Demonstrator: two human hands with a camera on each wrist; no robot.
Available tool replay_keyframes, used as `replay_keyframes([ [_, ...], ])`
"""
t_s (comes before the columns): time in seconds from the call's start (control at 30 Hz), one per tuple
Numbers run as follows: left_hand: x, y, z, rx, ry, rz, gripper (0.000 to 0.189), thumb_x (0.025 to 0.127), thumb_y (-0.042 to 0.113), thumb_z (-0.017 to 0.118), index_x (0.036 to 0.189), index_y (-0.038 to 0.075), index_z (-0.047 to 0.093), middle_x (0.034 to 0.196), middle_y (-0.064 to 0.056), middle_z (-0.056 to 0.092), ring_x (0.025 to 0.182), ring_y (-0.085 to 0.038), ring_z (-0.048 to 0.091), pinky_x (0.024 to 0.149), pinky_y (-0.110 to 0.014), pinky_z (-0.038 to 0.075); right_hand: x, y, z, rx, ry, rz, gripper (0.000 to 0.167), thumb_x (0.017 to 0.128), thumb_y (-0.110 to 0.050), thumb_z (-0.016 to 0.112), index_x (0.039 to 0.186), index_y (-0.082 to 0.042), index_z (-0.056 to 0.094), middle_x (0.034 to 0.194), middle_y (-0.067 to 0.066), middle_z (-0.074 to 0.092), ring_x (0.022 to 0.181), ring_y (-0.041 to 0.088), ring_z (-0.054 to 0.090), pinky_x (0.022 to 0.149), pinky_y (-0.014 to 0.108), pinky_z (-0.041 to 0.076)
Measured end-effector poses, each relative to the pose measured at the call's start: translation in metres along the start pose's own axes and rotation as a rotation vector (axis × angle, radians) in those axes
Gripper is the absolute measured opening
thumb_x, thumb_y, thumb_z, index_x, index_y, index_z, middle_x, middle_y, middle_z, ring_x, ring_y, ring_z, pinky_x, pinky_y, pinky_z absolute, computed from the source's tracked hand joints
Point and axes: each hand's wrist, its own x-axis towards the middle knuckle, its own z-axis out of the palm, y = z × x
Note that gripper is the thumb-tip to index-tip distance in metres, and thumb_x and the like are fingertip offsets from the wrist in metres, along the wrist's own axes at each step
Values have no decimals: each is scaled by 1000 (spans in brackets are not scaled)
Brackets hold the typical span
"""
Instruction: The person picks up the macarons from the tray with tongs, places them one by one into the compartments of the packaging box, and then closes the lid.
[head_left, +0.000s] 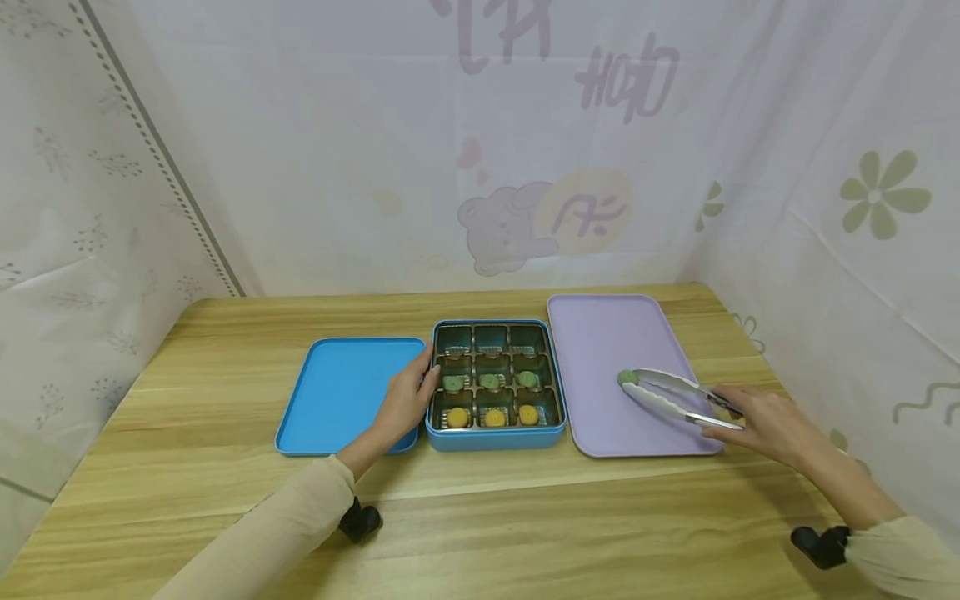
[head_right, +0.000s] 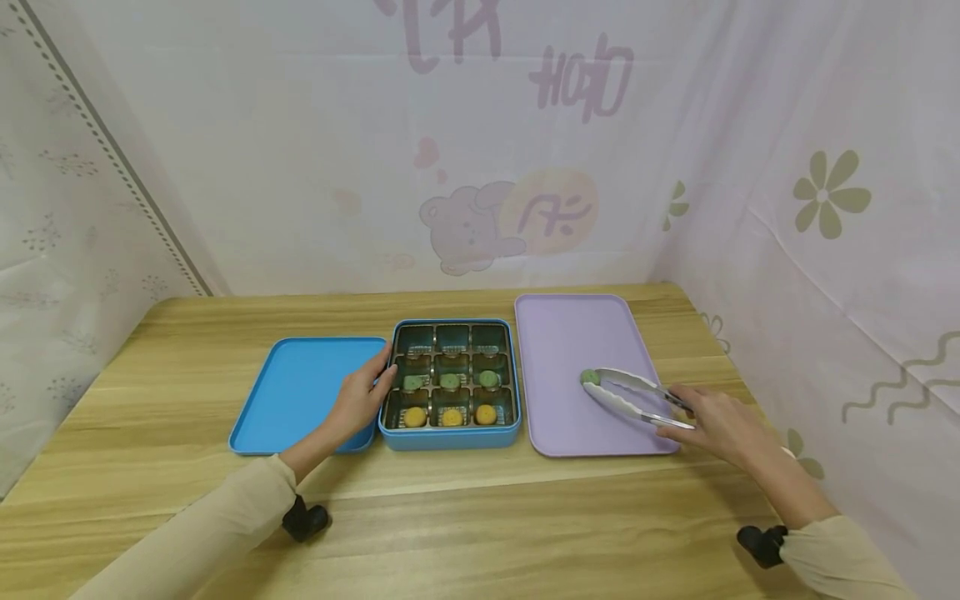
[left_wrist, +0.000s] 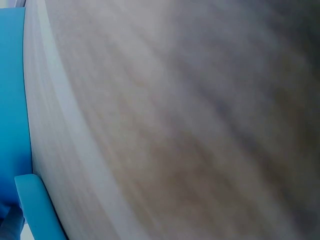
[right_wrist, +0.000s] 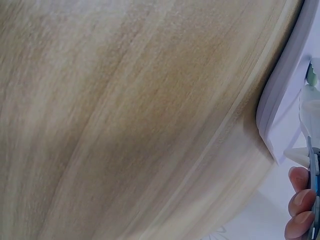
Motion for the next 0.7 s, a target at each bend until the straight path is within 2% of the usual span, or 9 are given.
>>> replay_keyframes([
  [0.17,0,0,0,-3,-3,-5,49,101,15,45,142,-8,33,143,-26,39,130,-38,39,100,-51,40,0,0,2,-2,17,-12,68,71,-41,79,115,8,60,94,26,67,68,24,64,55,39,51],
  [0.4,1,0,0,0,0,5,48,100,14,46,141,-9,33,142,-27,39,131,-38,38,101,-51,39,3,-2,2,-6,8,-4,66,72,-41,79,115,6,61,95,23,67,69,24,64,55,39,50],
  [0.53,0,0,0,1,1,9,48,100,14,45,141,-10,33,142,-27,39,130,-38,40,99,-51,41,6,-6,2,-4,0,5,67,73,-42,78,116,7,60,97,24,67,74,28,65,58,42,51],
  [0.7,-1,1,-1,-2,0,16,48,100,13,45,141,-9,33,142,-27,39,129,-38,41,97,-50,43,12,-11,1,7,-1,6,68,74,-42,77,118,7,59,94,20,68,70,22,62,55,36,48],
])
